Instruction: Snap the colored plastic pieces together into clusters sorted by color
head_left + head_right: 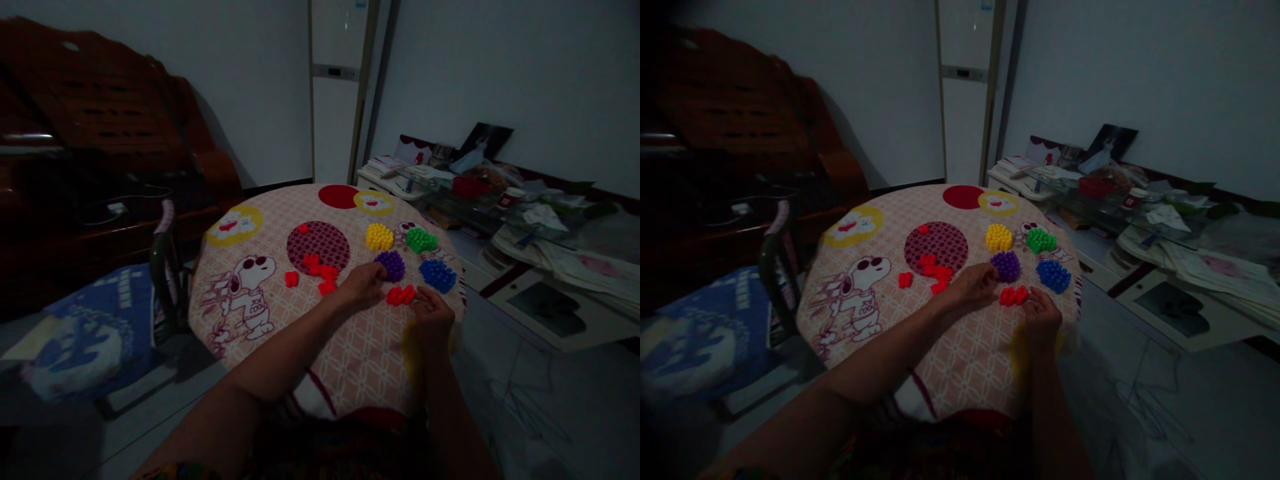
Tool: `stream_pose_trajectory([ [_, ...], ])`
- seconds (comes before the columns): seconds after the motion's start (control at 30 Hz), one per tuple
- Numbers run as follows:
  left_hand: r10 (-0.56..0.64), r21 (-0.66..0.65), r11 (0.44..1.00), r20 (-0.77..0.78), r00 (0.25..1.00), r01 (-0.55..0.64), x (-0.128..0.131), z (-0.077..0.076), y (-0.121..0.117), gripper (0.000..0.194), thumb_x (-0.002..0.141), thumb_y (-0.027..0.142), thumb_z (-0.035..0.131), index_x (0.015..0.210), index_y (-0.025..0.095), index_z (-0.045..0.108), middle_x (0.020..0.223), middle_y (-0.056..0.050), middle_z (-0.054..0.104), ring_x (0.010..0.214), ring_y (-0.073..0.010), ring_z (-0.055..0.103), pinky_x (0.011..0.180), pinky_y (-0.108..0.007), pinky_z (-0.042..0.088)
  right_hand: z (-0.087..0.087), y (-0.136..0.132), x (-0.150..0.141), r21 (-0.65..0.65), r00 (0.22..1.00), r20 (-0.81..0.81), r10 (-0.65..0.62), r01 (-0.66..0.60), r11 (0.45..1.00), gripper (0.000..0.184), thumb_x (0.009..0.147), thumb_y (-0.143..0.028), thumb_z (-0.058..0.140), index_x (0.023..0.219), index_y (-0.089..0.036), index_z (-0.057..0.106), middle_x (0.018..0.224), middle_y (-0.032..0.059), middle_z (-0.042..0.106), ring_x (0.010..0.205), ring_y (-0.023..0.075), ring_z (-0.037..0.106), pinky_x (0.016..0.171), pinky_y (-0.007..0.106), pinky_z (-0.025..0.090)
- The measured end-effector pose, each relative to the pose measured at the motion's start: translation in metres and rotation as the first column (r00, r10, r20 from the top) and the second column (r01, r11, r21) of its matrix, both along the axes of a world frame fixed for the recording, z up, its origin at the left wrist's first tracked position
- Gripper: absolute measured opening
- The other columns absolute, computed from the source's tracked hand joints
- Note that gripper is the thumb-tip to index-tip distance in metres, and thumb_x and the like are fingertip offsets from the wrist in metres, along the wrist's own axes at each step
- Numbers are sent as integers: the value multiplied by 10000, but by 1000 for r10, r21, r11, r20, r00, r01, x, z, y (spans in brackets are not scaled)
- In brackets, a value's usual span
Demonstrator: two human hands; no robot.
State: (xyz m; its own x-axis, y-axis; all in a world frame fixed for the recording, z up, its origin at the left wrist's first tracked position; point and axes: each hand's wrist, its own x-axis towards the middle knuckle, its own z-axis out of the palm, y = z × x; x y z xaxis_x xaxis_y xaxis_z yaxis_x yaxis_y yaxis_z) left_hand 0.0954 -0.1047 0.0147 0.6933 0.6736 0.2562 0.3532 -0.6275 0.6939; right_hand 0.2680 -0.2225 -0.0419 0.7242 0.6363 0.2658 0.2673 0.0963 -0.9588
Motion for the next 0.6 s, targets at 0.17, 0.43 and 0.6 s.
stream_pose_trajectory([
  [0.17,290,175,950,-195,937,-258,-52,27,37,261,789,217,670,1044,164,692,1035,-68,712,909,-184,647,803,-269,475,-3,-1,0,-5,1000,-20,11,-11,1000,433,640,-284,690,1037,-111,715,891,115,746,764,238,715,706,360,575],
  [0.43,339,221,941,-593,730,-257,-79,22,50,231,783,258,651,979,178,745,1008,-110,740,909,-250,671,714,-284,435,-2,1,-1,-5,999,32,2,-2,1000,395,666,-267,643,1021,-109,715,875,106,745,764,228,705,711,360,573],
  [0.6,302,197,950,-395,868,-241,-71,24,49,171,793,300,657,874,155,697,868,-74,711,810,-208,631,665,-270,386,6,0,-4,-9,999,54,-5,5,1000,382,661,-291,636,993,-118,715,861,108,743,738,230,703,687,365,574],
])
